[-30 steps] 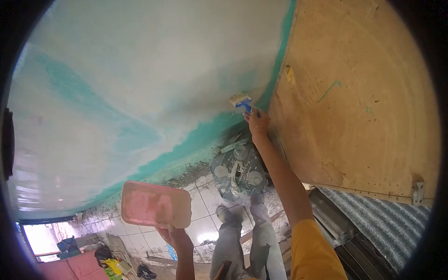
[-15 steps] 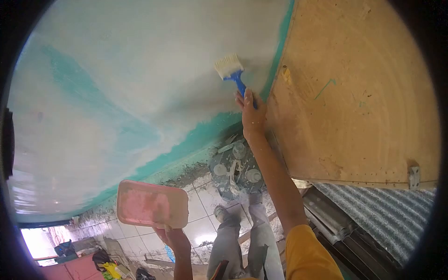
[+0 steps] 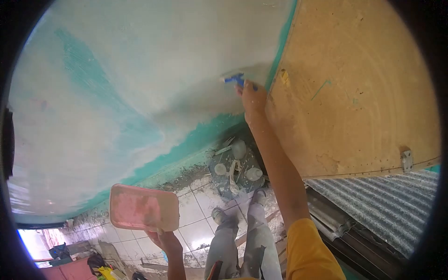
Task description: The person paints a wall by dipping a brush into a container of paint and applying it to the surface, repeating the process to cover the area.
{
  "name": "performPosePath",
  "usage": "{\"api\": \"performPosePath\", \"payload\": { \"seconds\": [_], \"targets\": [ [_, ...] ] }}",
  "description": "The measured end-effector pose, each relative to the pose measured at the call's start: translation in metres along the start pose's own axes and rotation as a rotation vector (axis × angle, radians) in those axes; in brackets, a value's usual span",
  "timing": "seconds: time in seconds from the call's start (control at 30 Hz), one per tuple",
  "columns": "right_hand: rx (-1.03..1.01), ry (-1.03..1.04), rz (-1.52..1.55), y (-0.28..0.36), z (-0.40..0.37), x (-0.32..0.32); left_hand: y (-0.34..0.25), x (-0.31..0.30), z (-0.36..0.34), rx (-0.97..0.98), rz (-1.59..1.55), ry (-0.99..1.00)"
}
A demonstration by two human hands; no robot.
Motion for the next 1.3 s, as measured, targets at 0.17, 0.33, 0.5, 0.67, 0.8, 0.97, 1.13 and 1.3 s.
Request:
{"api": "performPosePath", "payload": {
  "seconds": [0.17,0.33,0.5,0.67,0.8,0.97,1.13,1.3],
  "targets": [
    [-0.154,0.084,0.171,0.051,-0.032,-0.003,0.002,0.006,-0.003,0.004,0.039,0.009],
    [-0.169,0.095,0.202,0.014,-0.011,-0.051,0.010,0.014,-0.009,-0.024,0.058,0.010],
    [-0.101,0.089,0.110,-0.077,0.033,-0.091,0.020,0.025,-0.012,-0.071,-0.007,0.000],
    [0.029,0.027,-0.052,-0.181,0.073,-0.128,0.020,0.041,-0.019,-0.025,0.030,-0.037],
    [0.117,-0.005,-0.124,-0.199,0.084,-0.140,0.019,0.059,-0.028,-0.018,0.029,-0.069],
    [0.094,0.031,0.121,-0.056,0.057,-0.084,0.026,0.078,-0.038,-0.060,-0.010,-0.074],
    [-0.111,0.137,0.287,0.039,0.023,-0.062,0.037,0.085,-0.045,-0.117,0.006,-0.113],
    [-0.170,0.183,0.247,-0.056,0.047,-0.087,0.033,0.089,-0.048,-0.086,0.005,-0.087]
  ]
}}
Point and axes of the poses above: each hand's wrist, its own z-axis towards the middle knuckle, its own x-axis out of the palm, y = z × x, the point moved 6 cm from there along z, towards the middle knuckle
